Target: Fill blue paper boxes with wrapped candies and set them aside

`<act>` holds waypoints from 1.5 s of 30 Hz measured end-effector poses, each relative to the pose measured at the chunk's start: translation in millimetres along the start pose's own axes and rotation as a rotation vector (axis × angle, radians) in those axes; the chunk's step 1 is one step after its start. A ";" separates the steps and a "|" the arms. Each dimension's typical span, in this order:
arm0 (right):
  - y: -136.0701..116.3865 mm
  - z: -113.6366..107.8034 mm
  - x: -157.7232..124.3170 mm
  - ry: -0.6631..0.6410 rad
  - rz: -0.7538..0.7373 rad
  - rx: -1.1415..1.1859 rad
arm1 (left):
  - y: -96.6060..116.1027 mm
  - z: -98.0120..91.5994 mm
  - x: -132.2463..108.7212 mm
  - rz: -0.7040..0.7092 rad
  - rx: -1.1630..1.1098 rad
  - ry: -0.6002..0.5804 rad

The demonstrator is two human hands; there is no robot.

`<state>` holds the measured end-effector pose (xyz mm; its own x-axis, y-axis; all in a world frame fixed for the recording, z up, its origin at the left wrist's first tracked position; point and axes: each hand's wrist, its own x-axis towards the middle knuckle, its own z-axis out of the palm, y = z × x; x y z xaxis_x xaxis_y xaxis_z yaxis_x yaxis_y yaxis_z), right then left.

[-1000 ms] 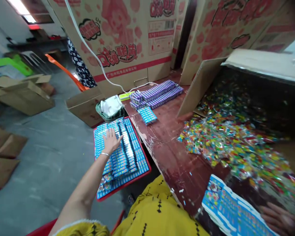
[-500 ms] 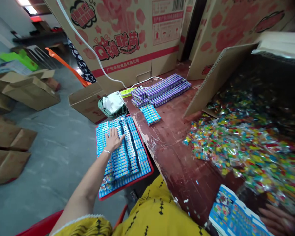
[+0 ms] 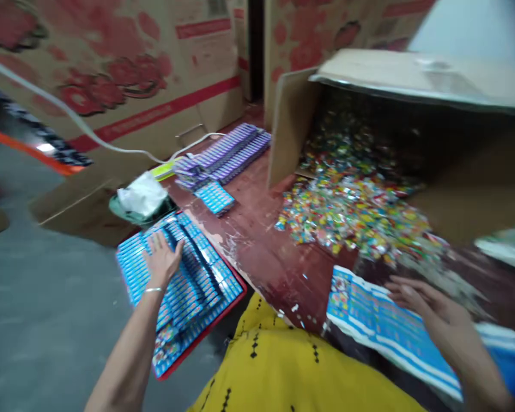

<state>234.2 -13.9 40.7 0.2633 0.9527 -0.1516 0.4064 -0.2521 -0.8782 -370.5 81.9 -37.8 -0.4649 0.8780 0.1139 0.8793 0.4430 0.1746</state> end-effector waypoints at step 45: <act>96.1 -43.7 -78.0 0.540 0.104 -1.023 | 372.9 11.9 -262.6 1.908 -0.196 -0.333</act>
<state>291.0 -119.8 -12.1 0.5756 0.7851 0.2286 0.8132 -0.5791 -0.0588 80.7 18.7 -14.3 0.9891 0.1087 0.0991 0.0923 -0.9832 0.1578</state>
